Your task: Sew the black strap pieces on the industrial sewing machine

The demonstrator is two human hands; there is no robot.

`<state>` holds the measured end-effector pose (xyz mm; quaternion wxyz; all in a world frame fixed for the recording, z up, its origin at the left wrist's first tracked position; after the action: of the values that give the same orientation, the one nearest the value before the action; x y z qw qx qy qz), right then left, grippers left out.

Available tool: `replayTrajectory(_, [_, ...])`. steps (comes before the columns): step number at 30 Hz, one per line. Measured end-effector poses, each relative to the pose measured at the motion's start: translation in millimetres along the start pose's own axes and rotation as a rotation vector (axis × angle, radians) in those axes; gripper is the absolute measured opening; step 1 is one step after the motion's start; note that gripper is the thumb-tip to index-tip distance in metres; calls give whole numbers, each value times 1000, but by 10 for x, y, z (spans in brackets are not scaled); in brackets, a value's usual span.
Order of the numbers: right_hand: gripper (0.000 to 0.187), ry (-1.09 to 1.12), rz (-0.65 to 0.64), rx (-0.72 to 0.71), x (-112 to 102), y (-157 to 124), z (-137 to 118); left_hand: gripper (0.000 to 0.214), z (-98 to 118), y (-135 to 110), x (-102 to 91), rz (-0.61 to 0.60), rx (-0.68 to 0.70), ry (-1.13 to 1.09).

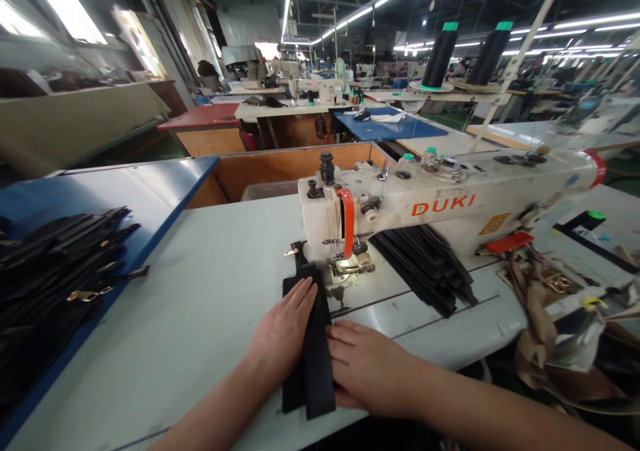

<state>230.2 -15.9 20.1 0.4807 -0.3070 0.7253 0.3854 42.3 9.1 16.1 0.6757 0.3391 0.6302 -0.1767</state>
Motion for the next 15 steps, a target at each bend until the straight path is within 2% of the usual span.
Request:
replayTrajectory(2, [18, -64, 57, -91, -3, 6, 0, 52, -14, -18, 6, -5, -9, -1])
replayTrajectory(4, [21, -94, 93, -165, -17, 10, 5, 53, -28, -38, 23, -9, -20, -4])
replayTrajectory(6, [25, -119, 110, -176, -19, 38, 33, 55, -36, -48, 38, -15, -20, -9])
replayTrajectory(12, [19, -244, 53, 120, 70, 233, 150, 54, -54, 4, -18, -29, 27, -11])
replayTrajectory(15, [25, -243, 33, 175, 97, 236, 84, 52, -52, 2, -40, -37, 61, -12])
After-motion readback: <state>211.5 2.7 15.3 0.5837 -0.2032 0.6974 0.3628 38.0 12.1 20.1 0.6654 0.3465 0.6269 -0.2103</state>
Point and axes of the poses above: each hand's wrist, its own y-axis towards the middle knuckle, its own x-axis out of the palm, z = x × y, the point moved 1 cm from there along y, towards the middle knuckle, and after that the axes turned 11 degrees about x, right-handed, at the moved point
